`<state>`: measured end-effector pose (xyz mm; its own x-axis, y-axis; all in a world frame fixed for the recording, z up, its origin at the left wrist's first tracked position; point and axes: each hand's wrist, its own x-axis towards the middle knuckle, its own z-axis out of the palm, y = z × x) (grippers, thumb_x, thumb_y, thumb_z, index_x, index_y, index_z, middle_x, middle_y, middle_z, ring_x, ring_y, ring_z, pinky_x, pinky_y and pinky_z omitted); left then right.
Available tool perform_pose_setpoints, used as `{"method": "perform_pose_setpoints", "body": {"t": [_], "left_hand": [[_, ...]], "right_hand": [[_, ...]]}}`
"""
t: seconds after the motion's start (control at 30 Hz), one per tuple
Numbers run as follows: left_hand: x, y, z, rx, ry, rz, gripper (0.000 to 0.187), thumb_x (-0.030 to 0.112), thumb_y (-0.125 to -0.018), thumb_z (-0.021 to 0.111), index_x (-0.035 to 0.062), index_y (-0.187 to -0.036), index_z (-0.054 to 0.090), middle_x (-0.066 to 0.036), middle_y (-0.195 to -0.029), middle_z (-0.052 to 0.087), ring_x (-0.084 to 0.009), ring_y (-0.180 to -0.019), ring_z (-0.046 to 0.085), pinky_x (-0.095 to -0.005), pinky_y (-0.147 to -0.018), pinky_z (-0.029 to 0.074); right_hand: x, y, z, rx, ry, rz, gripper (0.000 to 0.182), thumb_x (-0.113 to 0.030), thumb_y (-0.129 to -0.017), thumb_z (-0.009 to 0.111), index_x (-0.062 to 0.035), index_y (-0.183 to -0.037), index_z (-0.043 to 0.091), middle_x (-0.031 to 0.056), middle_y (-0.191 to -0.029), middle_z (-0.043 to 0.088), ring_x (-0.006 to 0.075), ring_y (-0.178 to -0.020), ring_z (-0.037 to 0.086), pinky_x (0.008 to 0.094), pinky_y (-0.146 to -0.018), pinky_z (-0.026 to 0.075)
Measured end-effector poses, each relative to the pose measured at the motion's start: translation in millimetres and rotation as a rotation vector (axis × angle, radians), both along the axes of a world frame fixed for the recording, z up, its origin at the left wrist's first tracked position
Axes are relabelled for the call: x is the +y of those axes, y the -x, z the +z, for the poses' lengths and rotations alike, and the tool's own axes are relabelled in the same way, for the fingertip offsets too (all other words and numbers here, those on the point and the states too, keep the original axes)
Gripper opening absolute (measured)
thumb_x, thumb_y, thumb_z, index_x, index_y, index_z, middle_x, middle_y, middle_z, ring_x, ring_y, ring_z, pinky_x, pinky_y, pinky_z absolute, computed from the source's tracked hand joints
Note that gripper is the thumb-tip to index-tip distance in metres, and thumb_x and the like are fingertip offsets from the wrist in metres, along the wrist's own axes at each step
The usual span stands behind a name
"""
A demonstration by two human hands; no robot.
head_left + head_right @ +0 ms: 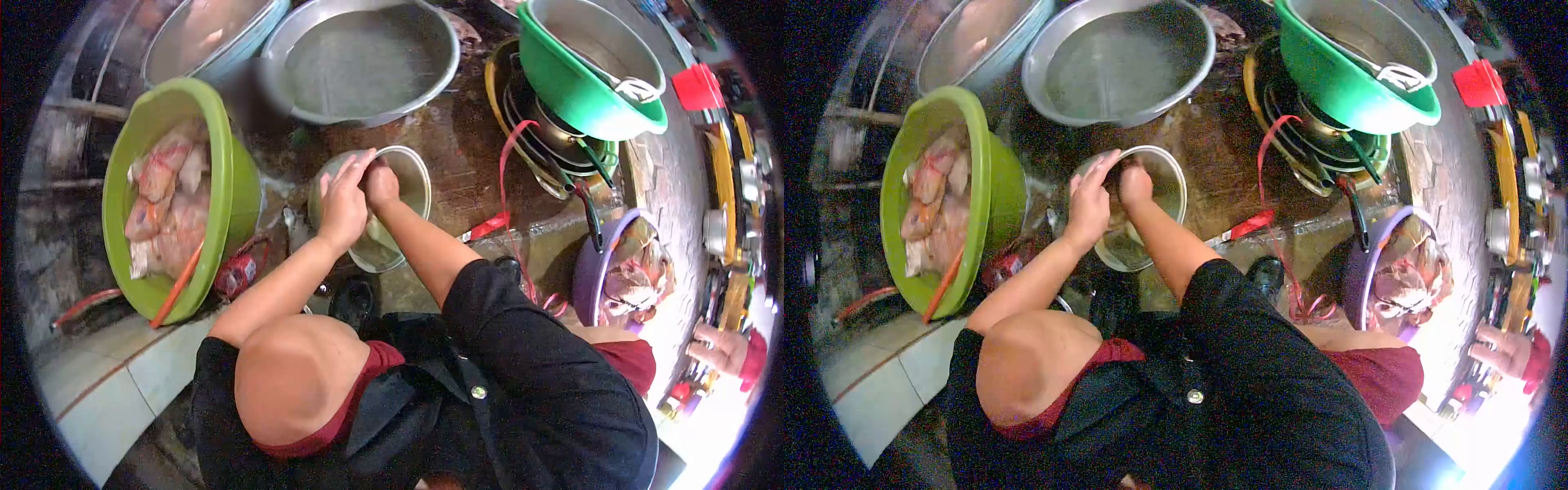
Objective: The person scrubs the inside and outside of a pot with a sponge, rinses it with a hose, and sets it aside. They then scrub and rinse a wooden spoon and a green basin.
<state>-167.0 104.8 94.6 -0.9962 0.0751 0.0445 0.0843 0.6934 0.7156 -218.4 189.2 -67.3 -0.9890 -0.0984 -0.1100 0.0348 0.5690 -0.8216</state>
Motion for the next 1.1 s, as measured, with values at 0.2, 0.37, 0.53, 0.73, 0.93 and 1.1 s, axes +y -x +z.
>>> {"method": "perform_pose_setpoints", "body": {"t": [0.2, 0.37, 0.53, 0.73, 0.93, 1.1], "left_hand": [[10.1, 16.9, 1.7, 0.042, -0.023, -0.07, 0.055, -0.002, -0.082, 0.038, 0.0181, -0.133, 0.046, -0.007, -0.131, 0.052, -0.0224, -0.126, 0.043, -0.0501, -0.106, 0.019], [38.7, 16.5, 2.6, 0.081, 0.045, -0.107, 0.053, 0.0, -0.081, 0.041, 0.0167, -0.131, 0.046, -0.007, -0.128, 0.054, -0.0228, -0.122, 0.047, -0.051, -0.105, 0.021], [42.0, 19.3, 2.9, 0.098, 0.086, -0.136, 0.052, -0.001, -0.082, 0.041, 0.0148, -0.131, 0.046, -0.008, -0.127, 0.054, -0.0231, -0.121, 0.048, -0.0506, -0.105, 0.023], [38.4, 25.3, 1.1, 0.059, 0.041, -0.139, 0.05, -0.001, -0.083, 0.039, 0.015, -0.131, 0.046, -0.006, -0.129, 0.053, -0.0218, -0.12, 0.049, -0.0501, -0.105, 0.022], [35.0, 35.0, 1.4, -0.002, 0.031, -0.265, 0.055, -0.003, -0.082, 0.04, 0.0161, -0.134, 0.042, -0.007, -0.131, 0.051, -0.0262, -0.119, 0.049, -0.0499, -0.105, 0.024], [36.0, 34.8, -0.8, -0.015, 0.083, -0.245, 0.057, -0.003, -0.082, 0.041, 0.0168, -0.135, 0.04, -0.006, -0.129, 0.054, -0.0266, -0.119, 0.049, -0.0503, -0.104, 0.026]], "right_hand": [[-2.4, -65.7, 36.8, -0.498, -0.288, 0.369, 0.03, -0.011, -0.084, 0.047, -0.0032, -0.109, 0.063, 0.0202, -0.12, 0.056, 0.0312, -0.115, 0.053, 0.0433, -0.101, 0.037], [-17.3, -100.2, -34.5, -0.459, 0.752, 0.142, 0.035, -0.014, -0.087, 0.045, -0.0032, -0.118, 0.058, 0.0193, -0.127, 0.051, 0.0304, -0.12, 0.048, 0.0417, -0.1, 0.038], [65.8, -61.3, 55.9, -0.186, -0.531, 0.768, 0.03, -0.019, -0.087, 0.047, -0.0054, -0.112, 0.057, 0.0122, -0.122, 0.052, 0.0306, -0.113, 0.048, 0.0413, -0.095, 0.039], [61.3, -102.5, 38.3, -0.109, -0.105, 0.548, 0.025, -0.021, -0.086, 0.051, -0.0073, -0.106, 0.057, 0.0179, -0.103, 0.058, 0.0357, -0.099, 0.054, 0.0446, -0.086, 0.043], [143.0, -62.9, 21.9, 0.158, -0.37, 0.719, 0.031, -0.022, -0.086, 0.049, -0.01, -0.114, 0.055, 0.0129, -0.117, 0.055, 0.0329, -0.115, 0.047, 0.0419, -0.102, 0.035], [162.1, 6.3, 51.3, 0.768, -0.872, 0.916, 0.031, -0.021, -0.083, 0.047, -0.0124, -0.11, 0.059, 0.006, -0.125, 0.052, 0.0256, -0.13, 0.036, 0.0426, -0.11, 0.024]]}}
